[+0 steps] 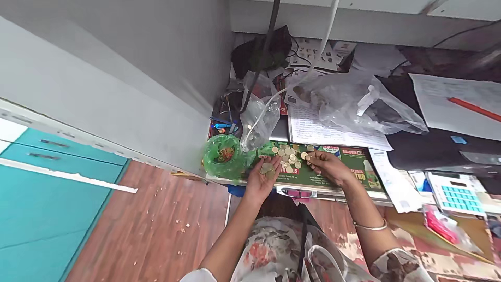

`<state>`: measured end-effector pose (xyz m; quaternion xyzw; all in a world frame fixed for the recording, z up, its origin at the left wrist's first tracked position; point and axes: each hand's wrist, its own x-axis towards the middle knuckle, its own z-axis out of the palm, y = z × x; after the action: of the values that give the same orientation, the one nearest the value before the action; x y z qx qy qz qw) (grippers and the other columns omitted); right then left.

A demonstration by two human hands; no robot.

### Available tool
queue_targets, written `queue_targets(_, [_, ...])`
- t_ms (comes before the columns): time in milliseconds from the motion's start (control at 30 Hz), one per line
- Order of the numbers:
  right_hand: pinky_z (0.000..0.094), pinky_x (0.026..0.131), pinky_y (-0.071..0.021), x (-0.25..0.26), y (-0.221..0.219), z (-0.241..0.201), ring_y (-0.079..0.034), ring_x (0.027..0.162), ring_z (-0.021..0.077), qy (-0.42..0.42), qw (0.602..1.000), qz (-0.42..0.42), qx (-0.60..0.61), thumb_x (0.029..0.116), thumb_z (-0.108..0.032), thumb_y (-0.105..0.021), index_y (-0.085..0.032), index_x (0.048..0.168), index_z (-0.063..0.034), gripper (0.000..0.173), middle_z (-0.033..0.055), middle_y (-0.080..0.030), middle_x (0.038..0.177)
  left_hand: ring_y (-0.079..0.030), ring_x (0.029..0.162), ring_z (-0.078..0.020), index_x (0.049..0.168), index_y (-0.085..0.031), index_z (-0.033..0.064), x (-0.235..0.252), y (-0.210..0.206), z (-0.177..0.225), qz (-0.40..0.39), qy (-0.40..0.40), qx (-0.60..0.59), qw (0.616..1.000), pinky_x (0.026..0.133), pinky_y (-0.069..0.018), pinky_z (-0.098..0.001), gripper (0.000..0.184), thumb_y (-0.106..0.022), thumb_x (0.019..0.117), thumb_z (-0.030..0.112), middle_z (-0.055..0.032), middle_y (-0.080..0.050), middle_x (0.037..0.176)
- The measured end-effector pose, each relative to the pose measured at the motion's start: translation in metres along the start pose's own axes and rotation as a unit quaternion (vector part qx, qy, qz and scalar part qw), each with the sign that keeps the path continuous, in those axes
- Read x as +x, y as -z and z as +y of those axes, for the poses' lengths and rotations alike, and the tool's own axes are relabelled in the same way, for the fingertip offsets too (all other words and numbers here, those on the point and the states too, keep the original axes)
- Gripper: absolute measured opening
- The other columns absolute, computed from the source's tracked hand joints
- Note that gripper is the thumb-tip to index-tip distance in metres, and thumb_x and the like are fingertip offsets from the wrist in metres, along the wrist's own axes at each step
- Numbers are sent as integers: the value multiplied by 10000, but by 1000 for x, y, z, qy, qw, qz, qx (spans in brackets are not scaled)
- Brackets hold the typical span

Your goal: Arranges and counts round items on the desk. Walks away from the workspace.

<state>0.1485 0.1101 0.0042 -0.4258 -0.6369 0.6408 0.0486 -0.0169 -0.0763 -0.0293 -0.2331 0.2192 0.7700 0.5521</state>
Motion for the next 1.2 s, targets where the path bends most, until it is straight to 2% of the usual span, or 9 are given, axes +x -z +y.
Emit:
queue_targets(100, [197,567,-511,2,-2,1,-584,598,50,6,1000,20,-12,1030,-126,-593,-658,1052,-16,129,-6,-646,791,-687,1156,-301,1314,-504,-30,-1,0,1,0,1,0,1000,973,-568,-402,387,-318,1118,248,-199,-688,1232])
queue_targets(233, [236,713,-577,-7,6,-3,-675,775,82,8,1000,-11,-2,1061,-93,-512,-639,1255,1,250,40,-704,995,-683,1163,-297,1317,-504,-30,0,2,1,-5,2,-1,1000,977,-565,-398,387,-322,1118,248,-199,-685,1239])
queue_targets(500, [209,514,-500,1,1,7,-587,556,65,34,996,77,-14,979,-105,-672,-673,1069,1,139,20,-677,772,-695,1135,-309,1235,-535,-24,2,2,-2,-7,-10,-3,1000,965,-570,-417,370,-309,1118,245,-200,-702,1193])
queue_targets(600, [276,703,-593,-5,6,4,-706,790,125,8,999,46,-9,1078,-154,-503,-635,1237,4,260,70,-730,1012,-692,1143,-306,1252,-534,-24,1,1,-1,-6,-11,1,1000,967,-569,-415,372,-317,1117,246,-197,-701,1203])
queue_targets(700, [339,875,-617,-15,21,0,-731,993,208,5,999,7,50,1051,0,-450,-538,1390,26,352,142,-700,1189,-688,1154,-307,1273,-532,-24,2,1,-2,-1,-9,1,1000,969,-569,-417,372,-337,1117,251,-198,-698,1214])
queue_targets(800, [340,756,-639,-17,21,-1,-745,835,201,16,999,31,36,1009,7,-556,-530,1363,23,355,123,-720,1007,-687,1153,-303,1286,-515,-20,2,0,-3,3,-11,6,1000,971,-566,-412,365,-329,1116,243,-198,-694,1213])
queue_targets(933, [264,518,-541,-4,4,6,-631,561,117,39,992,106,-47,949,-91,-702,-569,1214,23,317,58,-677,768,-686,1153,-299,1279,-515,-22,1,-3,-3,3,-10,9,1000,969,-565,-405,373,-315,1118,249,-196,-692,1218])
queue_targets(1000, [267,535,-520,-2,3,10,-599,579,101,60,985,144,-78,944,-167,-725,-595,1173,21,323,46,-650,769,-684,1157,-297,1284,-514,-21,1,-2,-3,-1,-9,6,1000,972,-563,-404,370,-324,1115,248,-196,-689,1222])
queue_targets(1200, [271,720,-557,-9,6,9,-622,779,78,145,970,193,-34,1130,-304,-235,-600,1145,21,489,37,-626,921,-694,1142,-284,1263,-550,-5,1,1,-3,-17,5,14,1000,963,-568,-406,378,-320,1117,257,-176,-706,1200])
